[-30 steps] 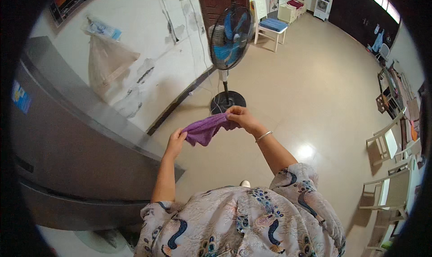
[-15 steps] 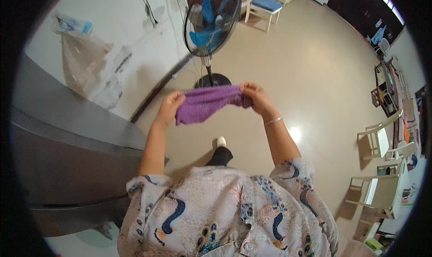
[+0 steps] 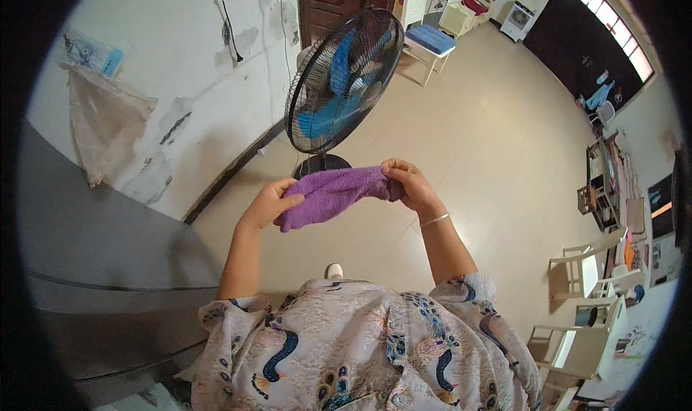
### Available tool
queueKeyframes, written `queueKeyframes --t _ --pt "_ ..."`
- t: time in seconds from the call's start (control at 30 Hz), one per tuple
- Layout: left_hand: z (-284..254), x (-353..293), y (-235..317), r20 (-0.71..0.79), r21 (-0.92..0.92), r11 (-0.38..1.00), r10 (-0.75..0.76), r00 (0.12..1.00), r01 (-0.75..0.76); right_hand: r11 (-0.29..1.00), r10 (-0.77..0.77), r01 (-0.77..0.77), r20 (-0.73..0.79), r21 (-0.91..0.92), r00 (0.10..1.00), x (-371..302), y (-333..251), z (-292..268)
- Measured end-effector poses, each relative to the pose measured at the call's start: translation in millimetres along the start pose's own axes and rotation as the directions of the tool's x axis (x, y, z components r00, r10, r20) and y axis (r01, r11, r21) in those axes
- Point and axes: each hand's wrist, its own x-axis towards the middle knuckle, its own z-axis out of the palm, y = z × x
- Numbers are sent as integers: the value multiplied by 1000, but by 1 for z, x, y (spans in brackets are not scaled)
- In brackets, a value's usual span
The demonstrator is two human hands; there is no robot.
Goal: The person wipes a wooden table, a refrigerator, a standing fan, a wooden door, and a white cabinet using a purple cloth. They also clean a white power cord with the cloth.
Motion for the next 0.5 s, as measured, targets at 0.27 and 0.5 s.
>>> queueKeyframes --t 0.27,0.5 --pt "4 58 40 323 514 849 -59 945 -122 993 61 -55 56 -100 997 33 -37 -57" --pt "53 106 143 68 435 887 139 988 -155 988 -34 63 199 -144 979 83 -113 -124"
